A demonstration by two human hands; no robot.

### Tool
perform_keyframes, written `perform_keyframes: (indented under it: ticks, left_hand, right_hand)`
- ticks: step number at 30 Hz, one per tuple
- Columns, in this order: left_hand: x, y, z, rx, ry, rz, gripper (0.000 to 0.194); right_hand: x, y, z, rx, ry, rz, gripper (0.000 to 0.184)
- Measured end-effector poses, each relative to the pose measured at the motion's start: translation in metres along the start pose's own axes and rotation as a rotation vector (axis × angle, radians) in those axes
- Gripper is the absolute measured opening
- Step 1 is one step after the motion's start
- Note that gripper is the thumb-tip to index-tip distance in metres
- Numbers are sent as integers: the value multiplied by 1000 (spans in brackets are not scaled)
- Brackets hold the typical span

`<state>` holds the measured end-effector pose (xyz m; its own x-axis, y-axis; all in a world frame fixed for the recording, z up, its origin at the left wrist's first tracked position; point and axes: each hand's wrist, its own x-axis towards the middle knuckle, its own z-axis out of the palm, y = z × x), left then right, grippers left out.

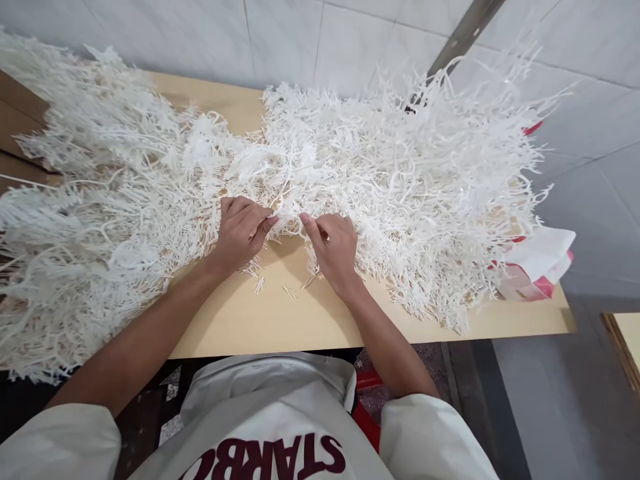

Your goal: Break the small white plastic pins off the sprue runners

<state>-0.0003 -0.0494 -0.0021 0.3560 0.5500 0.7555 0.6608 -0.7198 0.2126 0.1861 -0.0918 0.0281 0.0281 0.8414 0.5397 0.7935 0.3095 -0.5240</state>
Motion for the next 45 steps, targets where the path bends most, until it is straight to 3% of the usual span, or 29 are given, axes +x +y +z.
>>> perform_keyframes:
  ticks: [3,10,16,21,27,29,32,34,36,39,42,45]
  left_hand:
    - [1,-1,0,-22,0,18,9]
    - [4,0,-5,-1,-84,193,10]
    - [3,-6,-4,-1,-167,114,15]
    - [4,-4,-2,-169,-203,93,20]
    - [4,-7,-1,-137,-201,119,21]
    - [5,-18,-4,-94,-153,49,22]
    - [9,-33,-13,-49,63,-223,26]
    - [12,-33,-20,-39,107,-349,30]
    - [14,-24,-24,-86,75,-322,31]
    - [15,-5,-22,-197,-50,-257,30]
    - [14,7,-16,-297,-119,-323,26]
    - [11,8,-13,-334,-173,-310,26]
  right_hand:
    - [1,5,2,11,-67,-96,29]
    - [3,11,5,-93,-272,-177,27]
    - [-1,4,2,-25,-300,-382,21]
    - [-5,-8,-6,-7,-314,-592,23]
    - [-5,-15,-14,-83,-336,-645,25]
    - [-10,-23,-15,10,-387,-644,27]
    - [-21,-33,-16,181,-447,-777,23]
    - [-23,-30,-16,206,-371,-857,8]
    - [-20,-20,-14,225,-192,-743,10]
    - [-6,-1,-11,84,34,-281,23]
    - [3,4,-9,-4,-2,-26,36]
    - [0,-4,-6,-20,-114,-50,32]
